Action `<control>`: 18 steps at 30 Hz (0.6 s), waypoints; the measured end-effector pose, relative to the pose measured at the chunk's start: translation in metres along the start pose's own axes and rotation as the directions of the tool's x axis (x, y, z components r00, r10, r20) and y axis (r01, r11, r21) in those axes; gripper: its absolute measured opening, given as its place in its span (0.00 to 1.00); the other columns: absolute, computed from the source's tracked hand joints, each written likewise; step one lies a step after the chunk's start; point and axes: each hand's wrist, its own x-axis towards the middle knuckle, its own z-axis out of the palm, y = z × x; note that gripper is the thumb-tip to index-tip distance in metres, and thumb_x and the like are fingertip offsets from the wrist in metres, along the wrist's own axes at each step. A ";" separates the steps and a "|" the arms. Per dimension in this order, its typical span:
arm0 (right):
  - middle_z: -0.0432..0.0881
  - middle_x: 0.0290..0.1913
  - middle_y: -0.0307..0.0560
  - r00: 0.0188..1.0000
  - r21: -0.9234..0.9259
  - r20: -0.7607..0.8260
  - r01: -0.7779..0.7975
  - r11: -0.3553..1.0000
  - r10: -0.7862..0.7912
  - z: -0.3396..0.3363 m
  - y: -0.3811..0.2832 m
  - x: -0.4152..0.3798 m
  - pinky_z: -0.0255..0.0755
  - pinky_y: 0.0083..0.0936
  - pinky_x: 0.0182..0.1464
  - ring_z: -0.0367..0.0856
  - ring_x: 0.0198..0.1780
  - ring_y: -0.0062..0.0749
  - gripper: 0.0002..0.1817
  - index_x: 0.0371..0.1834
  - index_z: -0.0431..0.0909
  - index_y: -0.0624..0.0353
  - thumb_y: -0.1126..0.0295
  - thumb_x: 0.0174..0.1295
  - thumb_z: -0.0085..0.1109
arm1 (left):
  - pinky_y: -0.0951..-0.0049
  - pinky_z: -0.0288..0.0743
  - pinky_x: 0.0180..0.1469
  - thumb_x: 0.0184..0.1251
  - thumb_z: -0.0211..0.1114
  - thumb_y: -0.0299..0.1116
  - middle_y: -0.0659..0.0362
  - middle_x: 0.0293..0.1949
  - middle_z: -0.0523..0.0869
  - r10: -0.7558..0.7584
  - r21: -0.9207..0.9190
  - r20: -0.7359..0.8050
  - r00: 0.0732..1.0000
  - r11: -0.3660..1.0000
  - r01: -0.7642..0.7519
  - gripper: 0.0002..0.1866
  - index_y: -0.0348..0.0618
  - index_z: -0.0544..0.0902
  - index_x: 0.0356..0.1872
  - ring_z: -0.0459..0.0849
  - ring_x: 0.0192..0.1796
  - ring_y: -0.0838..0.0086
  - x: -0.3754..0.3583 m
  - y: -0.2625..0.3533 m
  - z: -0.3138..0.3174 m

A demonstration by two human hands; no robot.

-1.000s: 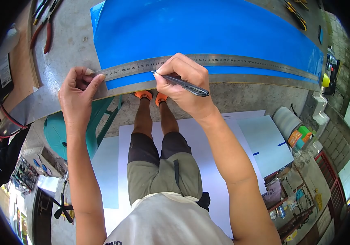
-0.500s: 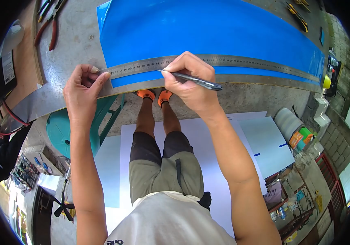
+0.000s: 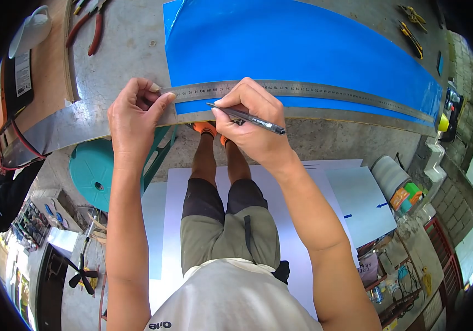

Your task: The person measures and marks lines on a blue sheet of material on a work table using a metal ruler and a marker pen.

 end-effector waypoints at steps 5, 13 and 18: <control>0.84 0.39 0.45 1.000 -0.060 0.006 0.023 0.998 -0.022 0.004 0.005 0.004 0.84 0.21 0.40 0.86 0.37 0.25 0.10 0.38 0.82 0.65 0.89 0.58 0.71 | 0.68 0.80 0.36 0.57 0.84 0.25 0.57 0.30 0.87 -0.041 -0.055 -0.007 0.999 0.998 0.040 0.15 0.35 0.84 0.37 0.85 0.32 0.71 0.000 0.004 0.000; 0.84 0.36 0.45 0.995 0.016 -0.072 -0.074 0.997 0.075 0.000 0.007 0.004 0.83 0.22 0.38 0.87 0.36 0.25 0.08 0.35 0.82 0.64 0.86 0.59 0.72 | 0.67 0.80 0.37 0.59 0.82 0.23 0.57 0.30 0.87 -0.039 -0.056 0.024 0.999 0.998 0.040 0.13 0.36 0.84 0.37 0.84 0.33 0.71 0.001 0.006 -0.004; 0.84 0.37 0.45 1.000 -0.038 -0.003 -0.021 0.999 0.021 0.010 0.002 0.005 0.80 0.21 0.38 0.85 0.37 0.24 0.08 0.35 0.81 0.64 0.87 0.59 0.71 | 0.67 0.79 0.38 0.60 0.82 0.23 0.57 0.30 0.87 -0.063 -0.064 0.039 0.997 0.996 0.065 0.12 0.36 0.84 0.38 0.84 0.34 0.71 0.001 0.006 -0.004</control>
